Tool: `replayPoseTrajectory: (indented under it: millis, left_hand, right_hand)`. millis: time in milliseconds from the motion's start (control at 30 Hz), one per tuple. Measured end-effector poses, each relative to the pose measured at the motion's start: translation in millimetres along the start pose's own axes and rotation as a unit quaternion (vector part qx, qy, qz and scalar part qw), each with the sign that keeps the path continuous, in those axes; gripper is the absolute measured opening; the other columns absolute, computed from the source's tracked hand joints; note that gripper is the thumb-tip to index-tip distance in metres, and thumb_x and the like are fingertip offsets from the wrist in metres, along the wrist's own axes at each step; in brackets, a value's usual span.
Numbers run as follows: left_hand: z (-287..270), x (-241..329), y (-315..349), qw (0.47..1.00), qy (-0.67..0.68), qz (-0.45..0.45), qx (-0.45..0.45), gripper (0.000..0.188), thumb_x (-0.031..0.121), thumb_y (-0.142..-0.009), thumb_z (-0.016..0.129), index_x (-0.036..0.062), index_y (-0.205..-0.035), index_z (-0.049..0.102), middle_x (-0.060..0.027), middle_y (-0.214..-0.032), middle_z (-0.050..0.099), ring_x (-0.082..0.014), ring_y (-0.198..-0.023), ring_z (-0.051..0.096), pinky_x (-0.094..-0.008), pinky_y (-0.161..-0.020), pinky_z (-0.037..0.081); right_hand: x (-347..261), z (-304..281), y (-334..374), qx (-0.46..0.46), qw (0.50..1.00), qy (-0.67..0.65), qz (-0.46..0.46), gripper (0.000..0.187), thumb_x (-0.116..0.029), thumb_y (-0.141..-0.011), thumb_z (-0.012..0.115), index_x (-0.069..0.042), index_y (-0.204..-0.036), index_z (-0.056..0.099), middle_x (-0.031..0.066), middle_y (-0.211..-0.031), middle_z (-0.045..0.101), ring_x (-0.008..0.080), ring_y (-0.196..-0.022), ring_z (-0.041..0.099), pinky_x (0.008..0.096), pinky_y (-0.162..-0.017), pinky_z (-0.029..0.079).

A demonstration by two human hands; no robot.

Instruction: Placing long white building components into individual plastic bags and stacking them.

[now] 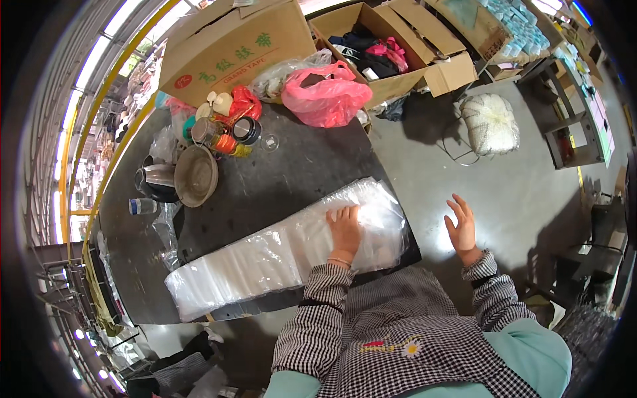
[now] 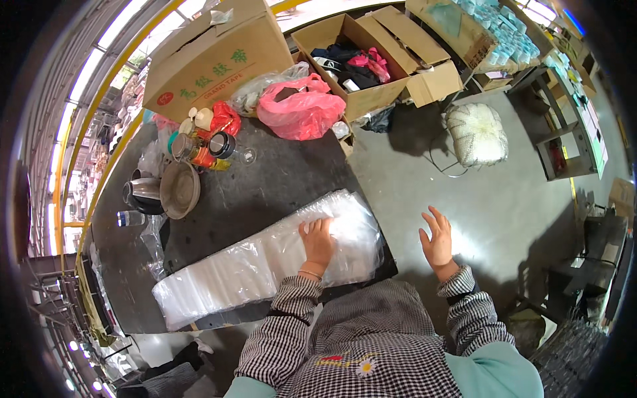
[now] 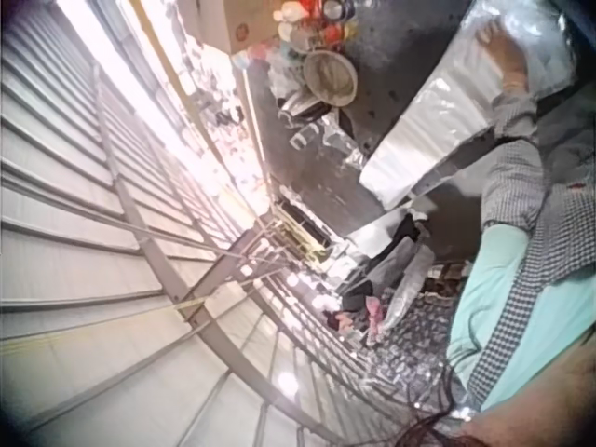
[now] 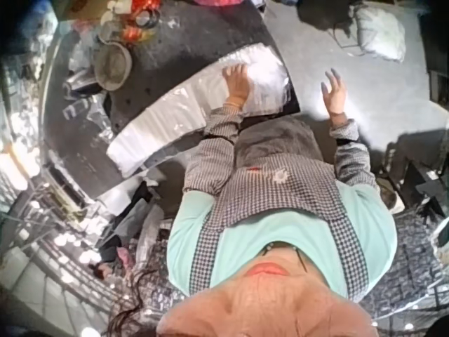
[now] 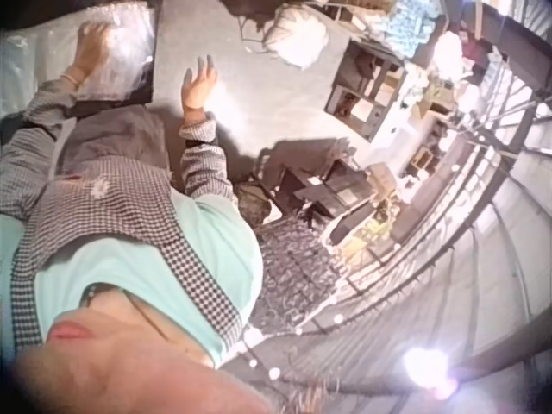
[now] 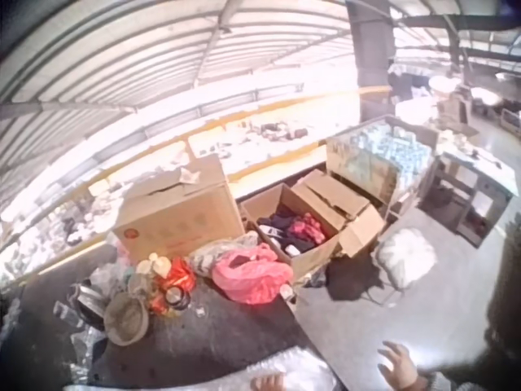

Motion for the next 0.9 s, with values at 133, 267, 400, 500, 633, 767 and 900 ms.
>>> replayPoseTrajectory:
  millis: [133,267,400,500,633,767,900]
  left_hand:
    - [-3.5,3.4,-0.2,1.0,-0.018,0.013,-0.017,0.024,0.01,-0.079,0.064,0.0143,-0.102,0.069,-0.0011,-0.105,0.062,-0.02,-0.108,0.055,-0.0523,-0.11,0.023]
    - [-11.0,9.9,0.6,0.999,0.012,0.033,0.013,0.016,0.007,-0.079,0.063,0.0123,-0.093,0.066,-0.0023,-0.103,0.063,-0.0213,-0.109,0.056,-0.0545,-0.111,0.022]
    - [-30.4,14.8,3.5,0.99,0.1,0.085,0.05,0.01,0.003,-0.077,0.063,0.0107,-0.083,0.061,-0.0045,-0.096,0.063,-0.025,-0.102,0.06,-0.0512,-0.11,0.029]
    - [-35.7,-6.9,15.5,0.986,0.153,0.062,-0.012,0.013,0.001,-0.074,0.063,0.0098,-0.083,0.058,-0.008,-0.091,0.063,-0.0285,-0.098,0.061,-0.0469,-0.105,0.037]
    - [-84.1,-16.5,18.6,0.98,0.186,0.02,0.073,0.033,-0.006,-0.068,0.061,0.0085,-0.098,0.063,-0.0087,-0.082,0.058,-0.0301,-0.091,0.059,-0.0435,-0.092,0.042]
    - [-210.2,-35.3,31.0,0.943,0.164,-0.088,0.277,0.054,-0.008,-0.065,0.057,0.0054,-0.116,0.065,-0.0119,-0.087,0.062,-0.0325,-0.089,0.058,-0.0426,-0.088,0.043]
    - [-351.8,-42.0,124.6,0.852,0.116,-0.18,0.478,0.025,0.0,-0.075,0.062,0.0011,-0.1,0.064,-0.014,-0.095,0.066,-0.0332,-0.093,0.063,-0.0411,-0.084,0.048]
  right_hand:
    - [-12.9,2.8,-7.1,-0.004,1.0,-0.02,-0.007,0.043,-0.003,-0.079,0.07,-0.005,-0.122,0.062,0.0157,-0.138,0.055,0.0381,-0.123,0.052,0.0463,-0.104,0.042]
    - [-37.5,-0.8,-18.0,-0.003,0.999,-0.035,-0.031,0.041,-0.001,-0.08,0.07,-0.004,-0.121,0.063,0.016,-0.137,0.055,0.0378,-0.122,0.053,0.0449,-0.102,0.045]
    - [-75.1,-3.9,-29.4,-0.009,0.99,-0.111,-0.081,0.038,0.0,-0.083,0.069,-0.003,-0.12,0.063,0.0158,-0.134,0.057,0.0373,-0.119,0.057,0.0402,-0.097,0.05]
    - [-108.0,6.6,-32.5,-0.112,0.967,-0.198,-0.118,0.051,-0.005,-0.079,0.075,-0.002,-0.127,0.059,0.0188,-0.138,0.054,0.039,-0.124,0.054,0.0411,-0.102,0.047]
    - [-165.6,17.3,-28.5,-0.198,0.939,-0.24,-0.147,0.097,-0.009,-0.067,0.084,0.001,-0.148,0.033,0.0228,-0.15,0.039,0.0392,-0.139,0.039,0.0427,-0.114,0.034]
    - [-216.8,37.8,-1.9,-0.178,0.949,-0.225,-0.13,0.116,-0.011,-0.063,0.088,0.004,-0.154,0.017,0.0229,-0.155,0.032,0.0356,-0.144,0.033,0.0434,-0.119,0.027]
    - [-348.3,72.9,28.8,-0.188,0.854,-0.451,-0.181,0.101,-0.02,-0.073,0.088,0.005,-0.15,0.027,0.0214,-0.147,0.04,0.0328,-0.138,0.039,0.0444,-0.115,0.031]
Point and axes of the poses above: each hand's wrist, its own y-axis away from the middle knuckle, its own z-axis out of the palm, x = y × z, the point moved 3 cm from there along -y, towards the middle knuckle
